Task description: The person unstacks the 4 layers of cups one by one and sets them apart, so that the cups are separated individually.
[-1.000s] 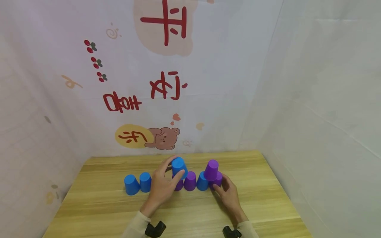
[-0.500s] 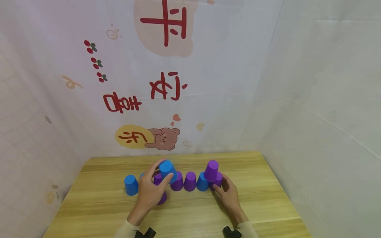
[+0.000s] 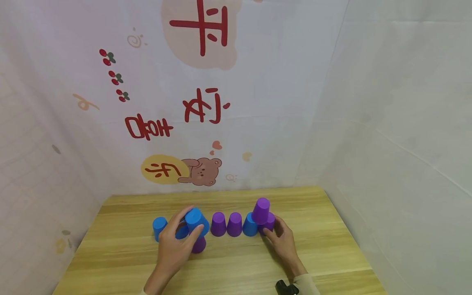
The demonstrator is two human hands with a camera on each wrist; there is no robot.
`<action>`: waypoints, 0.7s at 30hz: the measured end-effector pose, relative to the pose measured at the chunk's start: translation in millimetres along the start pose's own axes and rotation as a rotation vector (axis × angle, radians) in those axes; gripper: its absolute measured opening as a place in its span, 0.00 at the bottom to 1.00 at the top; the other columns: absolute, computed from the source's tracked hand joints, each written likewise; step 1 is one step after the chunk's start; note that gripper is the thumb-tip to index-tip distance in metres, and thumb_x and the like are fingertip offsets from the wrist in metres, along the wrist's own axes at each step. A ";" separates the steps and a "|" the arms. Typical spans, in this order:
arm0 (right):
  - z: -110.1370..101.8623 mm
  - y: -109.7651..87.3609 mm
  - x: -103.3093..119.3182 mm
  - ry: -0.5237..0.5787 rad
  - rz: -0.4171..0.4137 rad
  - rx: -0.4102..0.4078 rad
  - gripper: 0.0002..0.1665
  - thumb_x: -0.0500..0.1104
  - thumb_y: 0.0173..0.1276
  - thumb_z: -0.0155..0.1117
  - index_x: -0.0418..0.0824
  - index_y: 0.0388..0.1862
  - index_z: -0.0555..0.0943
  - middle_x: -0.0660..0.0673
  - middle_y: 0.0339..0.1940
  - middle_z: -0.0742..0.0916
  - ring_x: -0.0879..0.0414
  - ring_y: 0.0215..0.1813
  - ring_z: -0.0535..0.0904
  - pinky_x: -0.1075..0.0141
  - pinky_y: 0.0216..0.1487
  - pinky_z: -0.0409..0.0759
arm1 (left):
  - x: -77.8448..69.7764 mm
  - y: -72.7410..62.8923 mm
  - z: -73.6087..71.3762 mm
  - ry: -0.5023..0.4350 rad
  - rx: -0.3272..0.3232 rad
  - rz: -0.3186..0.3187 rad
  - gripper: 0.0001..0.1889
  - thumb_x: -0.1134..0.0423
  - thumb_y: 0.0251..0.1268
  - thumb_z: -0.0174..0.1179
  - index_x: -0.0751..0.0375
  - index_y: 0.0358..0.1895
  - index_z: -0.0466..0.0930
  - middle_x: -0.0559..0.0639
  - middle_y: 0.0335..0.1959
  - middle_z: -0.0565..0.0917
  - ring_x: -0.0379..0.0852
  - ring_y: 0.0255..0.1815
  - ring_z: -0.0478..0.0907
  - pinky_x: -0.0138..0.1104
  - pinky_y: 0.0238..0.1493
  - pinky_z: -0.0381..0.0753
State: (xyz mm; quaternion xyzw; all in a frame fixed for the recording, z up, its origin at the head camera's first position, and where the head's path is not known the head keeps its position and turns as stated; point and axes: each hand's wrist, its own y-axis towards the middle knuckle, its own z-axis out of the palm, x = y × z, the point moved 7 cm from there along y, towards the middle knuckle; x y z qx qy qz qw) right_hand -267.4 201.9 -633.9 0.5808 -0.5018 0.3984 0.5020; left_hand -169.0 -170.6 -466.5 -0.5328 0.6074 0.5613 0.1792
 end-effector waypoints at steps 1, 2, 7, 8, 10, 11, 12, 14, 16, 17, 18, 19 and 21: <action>-0.1 0.1 -0.3 0.001 0.007 0.000 0.37 0.34 0.74 0.79 0.35 0.80 0.77 0.32 0.80 0.83 0.77 0.76 0.76 0.82 0.78 0.70 | 0.8 -1.7 -1.5 0.003 -0.006 -0.005 0.34 0.69 0.65 0.82 0.48 0.74 0.84 0.53 0.68 0.91 0.31 0.65 0.86 0.18 0.65 0.83; -0.2 0.2 -0.1 0.001 0.009 -0.001 0.37 0.34 0.74 0.79 0.35 0.79 0.77 0.31 0.80 0.83 0.77 0.75 0.76 0.82 0.78 0.71 | 1.5 -3.4 -2.8 0.007 -0.013 -0.008 0.34 0.69 0.65 0.82 0.48 0.74 0.85 0.53 0.67 0.91 0.29 0.64 0.85 0.17 0.64 0.83; -0.7 0.3 -1.1 -0.006 0.026 -0.005 0.37 0.33 0.73 0.79 0.35 0.79 0.78 0.32 0.80 0.83 0.78 0.74 0.76 0.82 0.78 0.71 | 4.2 -10.2 -6.2 0.053 -0.033 0.006 0.32 0.70 0.62 0.84 0.54 0.71 0.87 0.53 0.62 0.93 0.32 0.58 0.87 0.20 0.59 0.88; -0.8 0.5 -1.3 -0.006 0.028 -0.006 0.37 0.33 0.73 0.79 0.35 0.79 0.78 0.32 0.80 0.83 0.77 0.75 0.76 0.82 0.78 0.71 | 5.2 -11.6 -6.1 0.061 -0.035 0.007 0.32 0.70 0.62 0.84 0.55 0.70 0.87 0.53 0.61 0.93 0.34 0.57 0.88 0.23 0.58 0.89; -0.9 0.6 -1.9 -0.010 0.032 -0.005 0.37 0.33 0.74 0.79 0.36 0.80 0.78 0.33 0.80 0.83 0.74 0.76 0.76 0.82 0.78 0.71 | 7.6 -13.9 -5.4 0.081 -0.035 0.005 0.32 0.69 0.62 0.84 0.56 0.70 0.87 0.52 0.60 0.94 0.35 0.56 0.89 0.28 0.57 0.92; -1.0 0.6 -2.1 -0.013 0.033 -0.004 0.38 0.33 0.74 0.79 0.36 0.80 0.78 0.33 0.80 0.83 0.72 0.77 0.76 0.82 0.78 0.71 | 8.9 -15.0 -5.0 0.090 -0.035 0.003 0.32 0.69 0.62 0.85 0.56 0.70 0.87 0.52 0.60 0.94 0.35 0.56 0.89 0.31 0.56 0.93; -0.9 0.7 -2.0 -0.014 0.032 -0.003 0.37 0.33 0.74 0.79 0.36 0.80 0.78 0.33 0.80 0.83 0.70 0.78 0.76 0.82 0.78 0.71 | 10.3 -16.0 -4.7 0.093 -0.035 0.001 0.32 0.69 0.62 0.85 0.57 0.70 0.87 0.52 0.60 0.94 0.35 0.55 0.89 0.33 0.56 0.94; -0.9 0.9 -1.7 -0.016 0.030 -0.003 0.37 0.34 0.74 0.79 0.36 0.80 0.78 0.33 0.80 0.83 0.66 0.80 0.77 0.82 0.78 0.71 | 13.4 -17.8 -4.1 0.099 -0.036 -0.003 0.33 0.69 0.62 0.85 0.56 0.71 0.87 0.52 0.59 0.94 0.35 0.55 0.89 0.35 0.55 0.95; -0.8 1.1 -1.2 -0.016 0.028 -0.002 0.37 0.34 0.74 0.79 0.36 0.80 0.78 0.33 0.80 0.83 0.61 0.82 0.77 0.82 0.78 0.71 | 15.9 -19.3 -3.8 0.096 -0.038 -0.006 0.33 0.69 0.61 0.85 0.54 0.71 0.87 0.52 0.59 0.94 0.35 0.54 0.89 0.36 0.54 0.95; -0.8 1.2 -1.1 -0.016 0.028 -0.002 0.37 0.34 0.74 0.79 0.36 0.80 0.78 0.33 0.80 0.83 0.60 0.82 0.77 0.82 0.78 0.71 | 16.9 -19.8 -3.7 0.093 -0.039 -0.007 0.33 0.69 0.61 0.85 0.54 0.71 0.87 0.52 0.59 0.94 0.35 0.54 0.89 0.36 0.53 0.95; -0.8 1.4 -0.9 -0.016 0.027 -0.001 0.37 0.35 0.74 0.79 0.37 0.80 0.78 0.33 0.80 0.83 0.58 0.83 0.77 0.82 0.78 0.71 | 17.6 -20.2 -3.7 0.091 -0.040 -0.007 0.33 0.69 0.61 0.85 0.54 0.71 0.87 0.52 0.59 0.94 0.35 0.54 0.89 0.36 0.53 0.96; -0.8 1.5 -0.8 -0.016 0.027 -0.001 0.37 0.35 0.74 0.79 0.37 0.80 0.78 0.33 0.80 0.83 0.58 0.83 0.77 0.82 0.78 0.71 | 18.2 -20.4 -3.6 0.091 -0.041 -0.007 0.33 0.69 0.61 0.85 0.54 0.71 0.87 0.52 0.59 0.94 0.35 0.54 0.89 0.36 0.53 0.95; -0.5 1.4 0.5 -0.017 0.014 0.002 0.37 0.35 0.75 0.79 0.37 0.80 0.78 0.32 0.80 0.83 0.58 0.83 0.77 0.82 0.79 0.71 | 19.1 -20.6 -3.5 0.089 -0.043 -0.005 0.33 0.69 0.61 0.85 0.53 0.71 0.87 0.52 0.59 0.94 0.35 0.54 0.89 0.37 0.53 0.95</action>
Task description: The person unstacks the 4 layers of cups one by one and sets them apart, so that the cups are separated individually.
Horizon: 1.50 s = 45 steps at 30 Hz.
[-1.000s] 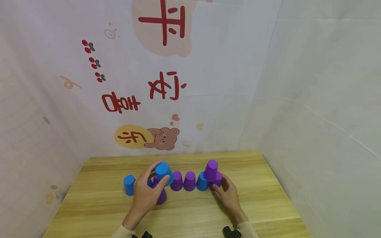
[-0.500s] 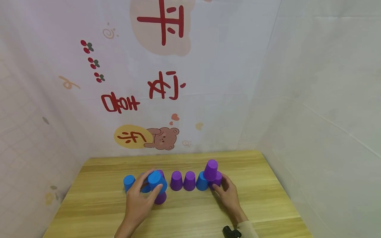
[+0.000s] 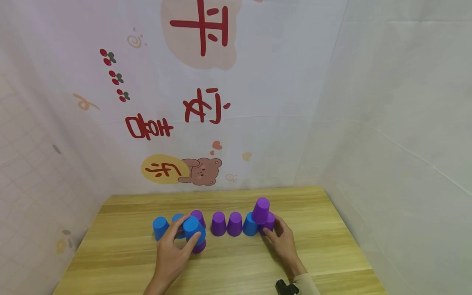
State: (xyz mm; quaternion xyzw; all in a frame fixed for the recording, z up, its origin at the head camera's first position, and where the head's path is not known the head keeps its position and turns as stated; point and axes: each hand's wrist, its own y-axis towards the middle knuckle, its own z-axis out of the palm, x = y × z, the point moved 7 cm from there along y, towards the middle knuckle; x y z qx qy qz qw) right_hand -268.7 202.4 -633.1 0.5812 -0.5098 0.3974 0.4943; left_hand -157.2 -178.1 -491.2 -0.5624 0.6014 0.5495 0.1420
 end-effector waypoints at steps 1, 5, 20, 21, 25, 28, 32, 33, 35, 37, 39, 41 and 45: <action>0.0 0.0 0.1 0.000 -0.002 -0.001 0.37 0.35 0.75 0.79 0.37 0.80 0.78 0.33 0.80 0.83 0.58 0.83 0.77 0.82 0.79 0.71 | 0.4 -0.1 0.1 0.000 -0.001 0.002 0.33 0.69 0.61 0.85 0.53 0.71 0.87 0.51 0.59 0.94 0.35 0.54 0.89 0.37 0.53 0.95; 0.1 -0.3 0.4 -0.002 -0.015 -0.002 0.37 0.35 0.75 0.79 0.36 0.80 0.78 0.32 0.80 0.83 0.60 0.82 0.77 0.81 0.79 0.71 | 3.1 -0.6 1.3 0.007 0.001 0.005 0.33 0.69 0.61 0.85 0.54 0.70 0.87 0.51 0.58 0.94 0.35 0.55 0.89 0.39 0.53 0.96; 1.5 -0.9 2.0 -0.002 0.000 0.009 0.36 0.36 0.77 0.78 0.38 0.81 0.77 0.31 0.80 0.83 0.44 0.86 0.76 0.83 0.78 0.71 | 25.5 -5.1 7.8 0.041 0.031 -0.104 0.33 0.67 0.62 0.85 0.57 0.72 0.86 0.53 0.63 0.93 0.32 0.58 0.87 0.28 0.57 0.91; 1.5 -0.7 1.9 -0.003 0.003 0.011 0.36 0.36 0.77 0.77 0.38 0.81 0.77 0.31 0.80 0.83 0.43 0.87 0.76 0.83 0.78 0.70 | 26.1 -5.2 7.6 0.040 0.030 -0.107 0.33 0.67 0.62 0.85 0.57 0.72 0.86 0.53 0.64 0.93 0.31 0.58 0.87 0.28 0.57 0.91; 1.2 0.2 0.7 0.004 0.013 0.012 0.37 0.36 0.77 0.78 0.38 0.81 0.77 0.31 0.80 0.83 0.36 0.88 0.74 0.82 0.79 0.70 | 25.4 -4.4 4.9 0.025 0.016 -0.106 0.32 0.67 0.63 0.84 0.55 0.71 0.86 0.53 0.63 0.93 0.29 0.58 0.86 0.24 0.57 0.89; 1.1 0.4 0.2 0.008 0.016 0.015 0.37 0.36 0.76 0.78 0.38 0.81 0.76 0.32 0.81 0.82 0.34 0.88 0.73 0.82 0.79 0.70 | 22.7 -2.4 -0.1 0.009 -0.007 -0.092 0.31 0.68 0.64 0.83 0.56 0.71 0.86 0.54 0.61 0.93 0.27 0.57 0.85 0.21 0.57 0.87; 1.4 0.3 0.9 0.000 0.013 0.019 0.37 0.37 0.77 0.77 0.38 0.82 0.76 0.33 0.81 0.82 0.34 0.88 0.73 0.83 0.79 0.69 | 21.4 0.6 -9.2 -0.016 -0.042 -0.093 0.31 0.69 0.66 0.81 0.58 0.72 0.85 0.56 0.61 0.92 0.22 0.58 0.81 0.17 0.59 0.84; 1.2 0.4 0.4 0.000 0.016 0.018 0.37 0.36 0.77 0.77 0.38 0.81 0.76 0.33 0.81 0.82 0.34 0.88 0.73 0.83 0.79 0.69 | 21.8 1.1 -11.6 -0.019 -0.050 -0.096 0.31 0.69 0.67 0.81 0.58 0.73 0.85 0.57 0.61 0.92 0.21 0.58 0.80 0.16 0.59 0.83; 1.1 0.6 0.6 -0.001 0.018 0.016 0.37 0.36 0.77 0.77 0.37 0.81 0.76 0.33 0.81 0.82 0.34 0.88 0.73 0.83 0.79 0.69 | 23.2 2.0 -15.8 -0.016 -0.064 -0.102 0.30 0.70 0.67 0.80 0.58 0.73 0.85 0.57 0.61 0.92 0.20 0.57 0.80 0.15 0.59 0.82; 0.7 0.9 -0.1 0.003 0.023 0.014 0.37 0.35 0.77 0.77 0.37 0.81 0.76 0.33 0.81 0.82 0.35 0.88 0.73 0.83 0.79 0.69 | 25.6 2.2 -19.0 0.000 -0.073 -0.103 0.30 0.70 0.67 0.80 0.58 0.73 0.85 0.57 0.60 0.92 0.19 0.57 0.79 0.15 0.57 0.82; 0.8 0.7 0.4 0.005 0.023 0.014 0.37 0.35 0.77 0.77 0.37 0.81 0.76 0.32 0.82 0.82 0.34 0.88 0.72 0.82 0.79 0.69 | 29.4 1.6 -21.0 0.027 -0.075 -0.108 0.31 0.69 0.67 0.81 0.57 0.73 0.84 0.57 0.60 0.92 0.18 0.57 0.78 0.15 0.57 0.82; 0.9 0.3 1.1 0.001 0.021 0.015 0.37 0.35 0.77 0.77 0.37 0.81 0.76 0.32 0.82 0.82 0.34 0.88 0.72 0.82 0.79 0.69 | 33.8 0.2 -22.4 0.050 -0.079 -0.108 0.32 0.70 0.66 0.81 0.58 0.73 0.84 0.57 0.61 0.92 0.17 0.57 0.78 0.15 0.56 0.82; 1.0 -0.4 1.6 -0.001 0.022 0.010 0.37 0.35 0.76 0.78 0.37 0.81 0.76 0.32 0.81 0.82 0.35 0.88 0.73 0.83 0.79 0.69 | 40.5 -3.6 -23.8 0.076 -0.093 -0.093 0.33 0.71 0.63 0.82 0.61 0.72 0.84 0.61 0.63 0.91 0.15 0.58 0.75 0.14 0.56 0.81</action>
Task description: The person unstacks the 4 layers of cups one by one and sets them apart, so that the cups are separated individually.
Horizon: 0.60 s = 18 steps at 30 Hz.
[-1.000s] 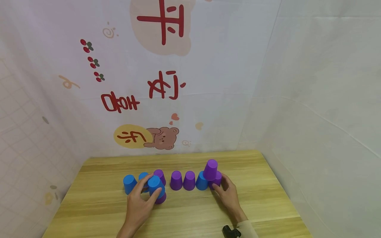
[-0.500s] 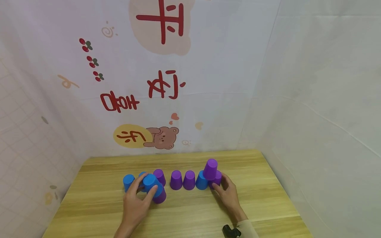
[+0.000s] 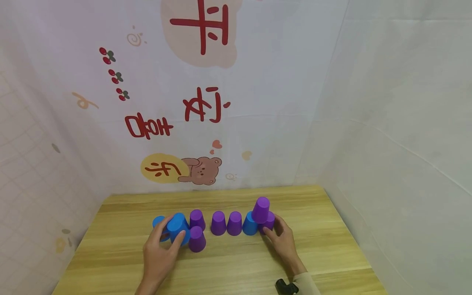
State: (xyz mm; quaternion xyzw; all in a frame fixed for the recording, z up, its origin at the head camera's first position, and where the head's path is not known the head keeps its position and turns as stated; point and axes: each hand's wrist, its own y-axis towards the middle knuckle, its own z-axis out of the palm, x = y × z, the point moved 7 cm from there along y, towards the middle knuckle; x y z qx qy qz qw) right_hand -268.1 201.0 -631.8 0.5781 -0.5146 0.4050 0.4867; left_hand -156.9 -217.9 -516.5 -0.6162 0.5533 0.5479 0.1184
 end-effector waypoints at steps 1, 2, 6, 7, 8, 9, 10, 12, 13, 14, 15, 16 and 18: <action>-0.1 0.1 -0.6 0.001 0.002 -0.001 0.37 0.35 0.76 0.78 0.37 0.81 0.76 0.32 0.81 0.82 0.36 0.88 0.73 0.83 0.79 0.69 | 1.6 -0.7 -0.3 0.000 -0.005 0.002 0.33 0.72 0.63 0.82 0.62 0.72 0.84 0.61 0.63 0.91 0.15 0.58 0.75 0.14 0.56 0.81; 0.0 0.4 -0.9 0.002 0.003 -0.005 0.37 0.34 0.76 0.78 0.37 0.81 0.76 0.32 0.81 0.82 0.37 0.88 0.73 0.83 0.78 0.69 | 3.5 -1.1 -0.2 0.002 -0.007 0.000 0.32 0.72 0.63 0.82 0.62 0.72 0.84 0.62 0.63 0.91 0.15 0.58 0.75 0.14 0.56 0.81; 0.1 0.0 0.1 -0.002 -0.011 -0.011 0.37 0.35 0.76 0.78 0.36 0.80 0.77 0.30 0.81 0.82 0.36 0.87 0.74 0.83 0.78 0.70 | 9.6 -1.6 -0.2 0.004 -0.012 -0.019 0.32 0.71 0.64 0.82 0.60 0.72 0.84 0.61 0.64 0.91 0.14 0.58 0.75 0.14 0.56 0.81; 0.3 -0.2 0.6 -0.002 -0.014 -0.009 0.37 0.35 0.76 0.78 0.37 0.80 0.77 0.31 0.81 0.82 0.36 0.87 0.74 0.83 0.78 0.70 | 10.9 -1.7 0.1 0.005 -0.015 -0.021 0.32 0.71 0.64 0.82 0.60 0.72 0.84 0.61 0.65 0.91 0.14 0.58 0.75 0.13 0.56 0.81; 0.3 -0.2 1.1 -0.001 -0.019 -0.010 0.37 0.35 0.75 0.78 0.37 0.80 0.77 0.31 0.80 0.83 0.35 0.87 0.74 0.83 0.78 0.70 | 12.1 -1.8 0.5 0.008 -0.016 -0.024 0.32 0.71 0.64 0.82 0.59 0.72 0.85 0.61 0.65 0.91 0.13 0.58 0.75 0.13 0.56 0.81; 0.2 -0.4 1.3 0.000 -0.024 -0.008 0.36 0.35 0.75 0.78 0.37 0.80 0.78 0.31 0.80 0.83 0.34 0.87 0.73 0.83 0.78 0.70 | 13.0 -2.1 1.0 0.010 -0.017 -0.024 0.32 0.71 0.64 0.82 0.59 0.72 0.85 0.61 0.65 0.91 0.13 0.59 0.75 0.12 0.56 0.80; 0.3 -0.5 1.9 -0.007 -0.031 -0.008 0.36 0.35 0.76 0.78 0.37 0.80 0.78 0.32 0.80 0.83 0.32 0.87 0.73 0.82 0.78 0.70 | 14.0 -2.5 1.5 0.009 -0.017 -0.024 0.33 0.71 0.64 0.82 0.59 0.72 0.85 0.61 0.65 0.91 0.13 0.59 0.75 0.12 0.56 0.80; 0.2 -0.7 2.6 -0.006 -0.037 -0.006 0.36 0.35 0.76 0.78 0.37 0.80 0.78 0.32 0.80 0.83 0.32 0.87 0.73 0.82 0.78 0.70 | 15.9 -3.3 2.8 0.008 -0.016 -0.021 0.33 0.72 0.63 0.82 0.60 0.72 0.84 0.62 0.66 0.91 0.12 0.59 0.74 0.12 0.57 0.79; 0.2 -0.9 2.6 -0.003 -0.036 -0.006 0.36 0.35 0.76 0.78 0.37 0.80 0.78 0.32 0.80 0.83 0.32 0.87 0.73 0.82 0.79 0.70 | 16.9 -3.6 3.4 0.008 -0.015 -0.019 0.33 0.72 0.63 0.82 0.61 0.73 0.84 0.63 0.66 0.90 0.11 0.60 0.74 0.12 0.57 0.79; 0.2 -0.7 2.5 -0.004 -0.035 -0.005 0.36 0.35 0.76 0.78 0.37 0.80 0.78 0.32 0.80 0.83 0.33 0.87 0.74 0.82 0.79 0.70 | 18.1 -3.9 4.1 0.008 -0.013 -0.017 0.33 0.72 0.63 0.82 0.62 0.73 0.84 0.63 0.66 0.90 0.11 0.60 0.73 0.11 0.57 0.79; 0.2 -0.7 2.7 -0.010 -0.038 -0.005 0.36 0.36 0.77 0.78 0.37 0.80 0.77 0.32 0.80 0.83 0.34 0.87 0.74 0.82 0.79 0.71 | 19.5 -4.3 4.8 0.011 -0.011 -0.018 0.33 0.73 0.62 0.82 0.63 0.72 0.84 0.64 0.66 0.90 0.11 0.60 0.74 0.11 0.58 0.78; 0.2 -0.7 2.4 -0.009 -0.033 -0.003 0.36 0.36 0.77 0.78 0.37 0.81 0.77 0.32 0.80 0.83 0.35 0.87 0.74 0.81 0.79 0.71 | 21.1 -4.7 5.5 0.014 -0.008 -0.021 0.33 0.73 0.62 0.82 0.63 0.72 0.84 0.64 0.66 0.90 0.12 0.61 0.74 0.11 0.58 0.78; 0.1 -0.5 1.7 -0.003 -0.022 0.000 0.36 0.36 0.77 0.78 0.38 0.81 0.77 0.32 0.80 0.83 0.37 0.87 0.74 0.81 0.79 0.70 | 24.5 -5.6 6.8 0.026 -0.003 -0.029 0.34 0.74 0.61 0.82 0.64 0.72 0.84 0.65 0.66 0.90 0.19 0.62 0.78 0.10 0.60 0.77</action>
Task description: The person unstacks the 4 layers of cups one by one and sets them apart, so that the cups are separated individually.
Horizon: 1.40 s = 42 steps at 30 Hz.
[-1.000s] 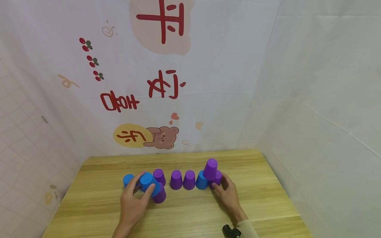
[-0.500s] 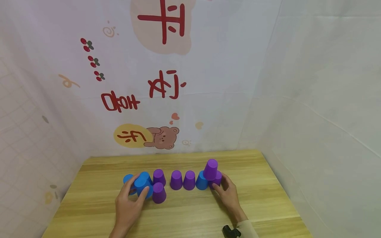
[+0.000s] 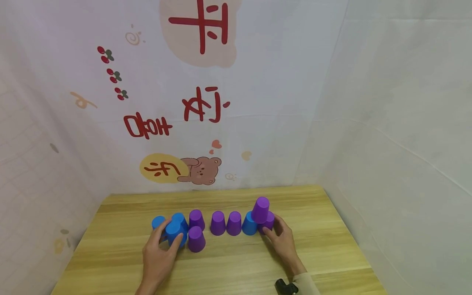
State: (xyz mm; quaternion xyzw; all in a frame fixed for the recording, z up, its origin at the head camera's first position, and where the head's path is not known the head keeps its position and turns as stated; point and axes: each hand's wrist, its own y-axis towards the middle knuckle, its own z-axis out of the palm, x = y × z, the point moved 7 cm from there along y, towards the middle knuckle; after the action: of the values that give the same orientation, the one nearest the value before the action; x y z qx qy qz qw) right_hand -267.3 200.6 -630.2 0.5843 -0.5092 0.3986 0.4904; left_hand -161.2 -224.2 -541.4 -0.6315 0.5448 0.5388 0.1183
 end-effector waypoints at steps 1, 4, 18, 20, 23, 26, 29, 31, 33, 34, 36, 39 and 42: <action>0.0 0.0 0.0 -0.002 0.001 0.002 0.36 0.37 0.77 0.78 0.38 0.81 0.77 0.32 0.80 0.83 0.37 0.87 0.74 0.81 0.79 0.70 | 1.8 -0.6 0.7 0.009 0.004 -0.005 0.34 0.74 0.61 0.82 0.64 0.72 0.84 0.66 0.67 0.89 0.25 0.62 0.82 0.09 0.61 0.76; -0.1 0.4 -0.5 0.001 0.005 0.003 0.36 0.37 0.77 0.78 0.39 0.81 0.77 0.32 0.80 0.83 0.36 0.87 0.74 0.81 0.80 0.70 | 7.1 -2.5 2.7 0.024 0.019 -0.020 0.34 0.75 0.61 0.82 0.65 0.72 0.84 0.69 0.68 0.88 0.51 0.64 0.89 0.06 0.62 0.71; -0.6 0.4 -1.2 -0.015 -0.024 -0.019 0.36 0.36 0.75 0.79 0.38 0.79 0.79 0.33 0.78 0.85 0.38 0.85 0.77 0.82 0.78 0.72 | 23.2 -8.4 14.2 0.078 0.114 -0.088 0.32 0.72 0.65 0.81 0.62 0.73 0.83 0.71 0.72 0.86 0.71 0.69 0.88 0.24 0.66 0.87; -0.5 0.4 -1.2 -0.015 -0.025 -0.016 0.36 0.36 0.76 0.79 0.37 0.79 0.78 0.32 0.78 0.85 0.37 0.85 0.77 0.82 0.78 0.72 | 22.8 -8.9 14.9 0.092 0.121 -0.087 0.32 0.71 0.66 0.81 0.61 0.73 0.83 0.71 0.72 0.86 0.71 0.68 0.88 0.44 0.66 0.93; -0.2 0.5 -2.3 -0.004 -0.006 -0.010 0.36 0.36 0.75 0.79 0.38 0.79 0.78 0.32 0.79 0.84 0.38 0.86 0.77 0.82 0.78 0.72 | 21.8 -9.6 15.8 0.095 0.127 -0.080 0.32 0.71 0.66 0.81 0.61 0.73 0.83 0.72 0.71 0.87 0.71 0.66 0.89 0.62 0.64 0.91; -0.3 0.7 -2.9 -0.003 0.004 -0.007 0.36 0.36 0.76 0.79 0.38 0.80 0.78 0.32 0.79 0.83 0.40 0.86 0.77 0.81 0.79 0.71 | 22.7 -9.9 17.0 0.100 0.133 -0.079 0.32 0.72 0.65 0.81 0.61 0.73 0.84 0.72 0.71 0.87 0.71 0.67 0.88 0.63 0.65 0.90; -0.5 0.6 -2.5 -0.010 0.006 -0.008 0.36 0.36 0.76 0.79 0.39 0.80 0.78 0.32 0.79 0.84 0.40 0.86 0.77 0.81 0.79 0.71 | 25.7 -9.6 18.7 0.112 0.145 -0.092 0.31 0.71 0.66 0.81 0.61 0.72 0.84 0.71 0.72 0.86 0.71 0.70 0.88 0.62 0.66 0.90; -0.7 0.8 -2.1 -0.016 0.005 -0.012 0.36 0.37 0.75 0.79 0.39 0.80 0.78 0.33 0.79 0.84 0.39 0.86 0.76 0.81 0.79 0.71 | 27.1 -9.6 19.2 0.118 0.155 -0.098 0.31 0.71 0.66 0.81 0.61 0.72 0.84 0.71 0.72 0.86 0.71 0.71 0.87 0.63 0.67 0.89; -0.7 0.8 -1.4 -0.021 -0.002 -0.013 0.36 0.37 0.75 0.79 0.39 0.80 0.78 0.33 0.79 0.84 0.37 0.86 0.76 0.82 0.78 0.71 | 28.6 -9.6 19.7 0.122 0.165 -0.102 0.31 0.71 0.66 0.80 0.61 0.73 0.84 0.71 0.73 0.85 0.72 0.71 0.87 0.63 0.67 0.89; -0.7 0.8 -1.1 -0.021 -0.003 -0.012 0.36 0.37 0.76 0.79 0.39 0.80 0.78 0.32 0.79 0.84 0.37 0.86 0.76 0.82 0.78 0.71 | 28.8 -9.7 19.8 0.124 0.169 -0.103 0.31 0.71 0.66 0.80 0.62 0.73 0.83 0.71 0.73 0.85 0.72 0.71 0.86 0.63 0.67 0.89; -0.7 0.9 -0.4 -0.018 -0.006 -0.012 0.36 0.37 0.75 0.79 0.38 0.80 0.78 0.32 0.79 0.84 0.38 0.86 0.76 0.82 0.78 0.71 | 29.4 -9.9 20.2 0.129 0.175 -0.105 0.32 0.72 0.66 0.80 0.62 0.73 0.83 0.71 0.72 0.85 0.72 0.71 0.86 0.63 0.68 0.89; -0.5 0.9 -0.2 -0.009 -0.002 -0.008 0.36 0.36 0.76 0.79 0.38 0.80 0.78 0.32 0.79 0.84 0.38 0.87 0.75 0.82 0.78 0.71 | 30.2 -10.0 20.6 0.131 0.179 -0.111 0.32 0.72 0.66 0.81 0.62 0.73 0.83 0.71 0.72 0.85 0.72 0.71 0.86 0.63 0.68 0.89; -0.5 0.7 0.0 -0.015 -0.006 -0.004 0.36 0.37 0.76 0.78 0.38 0.80 0.77 0.32 0.80 0.83 0.35 0.87 0.74 0.81 0.79 0.71 | 29.9 -10.2 20.3 0.129 0.180 -0.110 0.33 0.72 0.65 0.81 0.62 0.73 0.83 0.71 0.73 0.85 0.72 0.72 0.86 0.63 0.68 0.89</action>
State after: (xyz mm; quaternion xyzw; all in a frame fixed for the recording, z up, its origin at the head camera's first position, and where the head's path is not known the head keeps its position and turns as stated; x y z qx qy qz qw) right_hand -268.0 201.0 -630.0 0.5876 -0.5118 0.3918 0.4891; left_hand -169.3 -222.2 -578.0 -0.6808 0.5618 0.4388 0.1686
